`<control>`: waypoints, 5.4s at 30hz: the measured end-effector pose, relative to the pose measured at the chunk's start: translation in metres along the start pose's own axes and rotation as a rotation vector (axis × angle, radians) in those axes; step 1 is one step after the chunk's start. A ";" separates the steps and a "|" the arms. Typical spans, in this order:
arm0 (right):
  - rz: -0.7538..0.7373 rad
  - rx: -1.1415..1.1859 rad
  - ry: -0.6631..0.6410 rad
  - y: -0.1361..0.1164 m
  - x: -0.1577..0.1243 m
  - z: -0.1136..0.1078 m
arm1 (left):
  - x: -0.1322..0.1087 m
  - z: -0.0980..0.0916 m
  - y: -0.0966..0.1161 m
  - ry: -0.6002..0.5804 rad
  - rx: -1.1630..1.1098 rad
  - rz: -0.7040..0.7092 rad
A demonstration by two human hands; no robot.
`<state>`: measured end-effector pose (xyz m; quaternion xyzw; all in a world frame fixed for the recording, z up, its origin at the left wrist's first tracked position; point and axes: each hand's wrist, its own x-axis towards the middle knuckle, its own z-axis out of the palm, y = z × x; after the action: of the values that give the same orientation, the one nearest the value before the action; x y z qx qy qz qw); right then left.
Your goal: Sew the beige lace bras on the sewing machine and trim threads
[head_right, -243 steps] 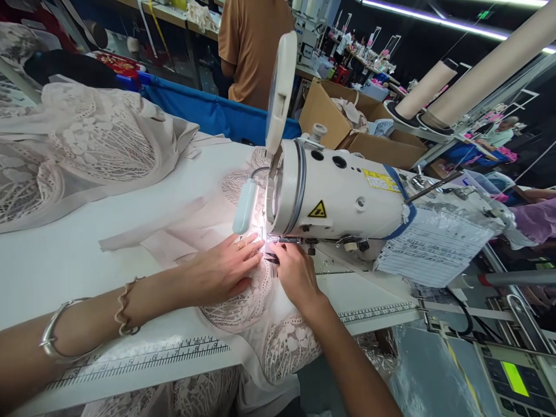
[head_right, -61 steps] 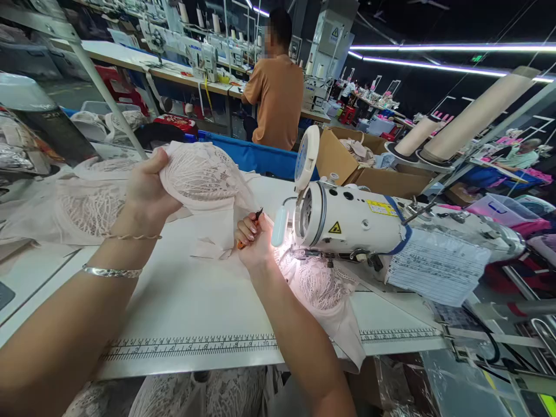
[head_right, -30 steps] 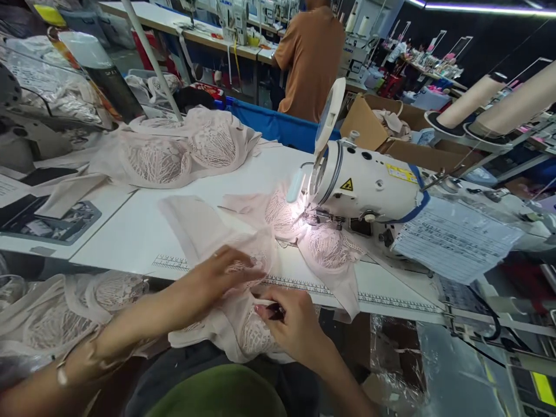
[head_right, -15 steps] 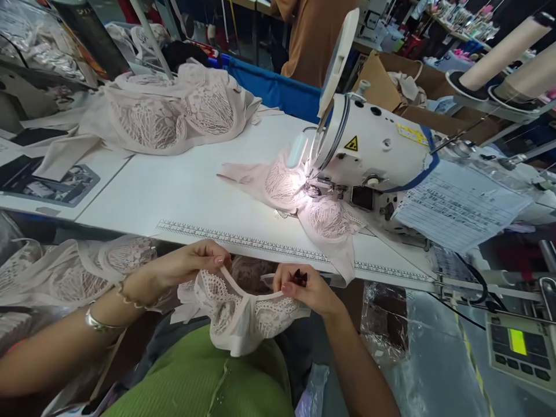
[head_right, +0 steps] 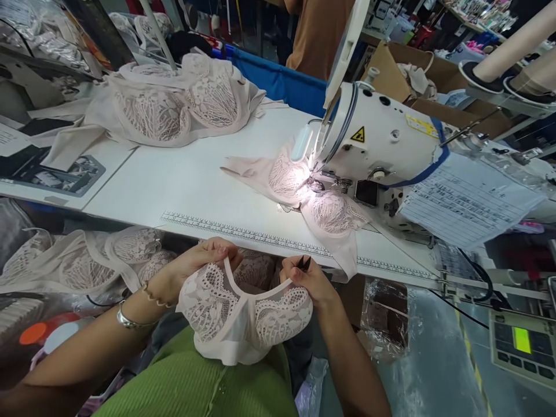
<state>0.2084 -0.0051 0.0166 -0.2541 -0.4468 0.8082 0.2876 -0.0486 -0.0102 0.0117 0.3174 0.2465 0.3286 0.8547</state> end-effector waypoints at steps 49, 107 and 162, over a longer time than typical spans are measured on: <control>-0.631 -1.443 0.663 0.019 -0.038 0.058 | -0.017 0.061 -0.016 0.411 1.149 0.591; -0.160 -0.958 0.304 -0.035 -0.030 0.050 | -0.010 0.048 -0.002 -0.004 0.993 0.332; -0.216 -0.743 0.585 -0.024 -0.046 0.027 | 0.024 0.071 -0.018 0.370 0.640 0.106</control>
<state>0.2289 -0.0423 0.0569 -0.5083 -0.6293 0.4541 0.3734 0.0190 -0.0303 0.0421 0.5160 0.4701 0.3307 0.6351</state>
